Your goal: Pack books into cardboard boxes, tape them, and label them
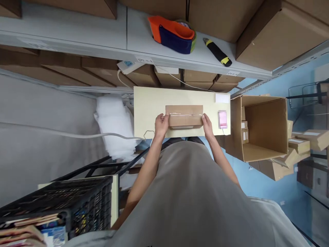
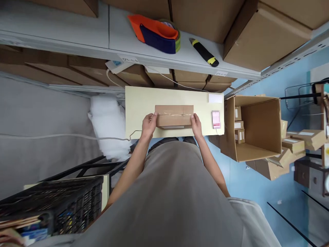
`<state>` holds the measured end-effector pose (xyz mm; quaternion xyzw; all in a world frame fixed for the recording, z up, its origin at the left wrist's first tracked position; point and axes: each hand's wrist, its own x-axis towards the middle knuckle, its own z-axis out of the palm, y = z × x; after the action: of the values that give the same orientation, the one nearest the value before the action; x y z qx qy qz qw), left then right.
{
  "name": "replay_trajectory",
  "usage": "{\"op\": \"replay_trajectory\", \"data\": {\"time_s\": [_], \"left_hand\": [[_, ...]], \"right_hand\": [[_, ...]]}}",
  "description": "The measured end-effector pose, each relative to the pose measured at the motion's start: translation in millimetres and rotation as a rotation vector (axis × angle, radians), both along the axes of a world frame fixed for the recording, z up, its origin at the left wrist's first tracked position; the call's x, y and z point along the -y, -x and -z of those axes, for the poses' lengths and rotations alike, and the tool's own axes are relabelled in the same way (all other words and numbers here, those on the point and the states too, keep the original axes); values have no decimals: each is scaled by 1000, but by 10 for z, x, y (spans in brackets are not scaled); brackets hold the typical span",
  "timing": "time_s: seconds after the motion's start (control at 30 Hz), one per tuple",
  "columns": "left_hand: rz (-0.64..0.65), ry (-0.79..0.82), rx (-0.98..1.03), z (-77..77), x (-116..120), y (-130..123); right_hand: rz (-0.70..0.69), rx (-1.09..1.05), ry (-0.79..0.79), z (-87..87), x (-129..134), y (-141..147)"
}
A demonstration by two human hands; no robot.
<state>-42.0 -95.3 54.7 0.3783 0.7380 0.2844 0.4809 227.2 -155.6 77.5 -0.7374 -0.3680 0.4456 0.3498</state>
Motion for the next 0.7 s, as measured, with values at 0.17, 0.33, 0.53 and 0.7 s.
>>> {"op": "replay_trajectory", "data": {"time_s": [0.17, 0.33, 0.53, 0.7], "left_hand": [[209, -77, -164, 27, -3, -20], [302, 0, -216, 124, 7, -45], [375, 150, -131, 265, 5, -129], [373, 155, -19, 354, -33, 36]], "right_hand": [[37, 193, -33, 76, -123, 174], [113, 322, 158, 247, -261, 274], [-55, 280, 155, 253, -199, 231], [-95, 207, 58, 119, -145, 123]]}}
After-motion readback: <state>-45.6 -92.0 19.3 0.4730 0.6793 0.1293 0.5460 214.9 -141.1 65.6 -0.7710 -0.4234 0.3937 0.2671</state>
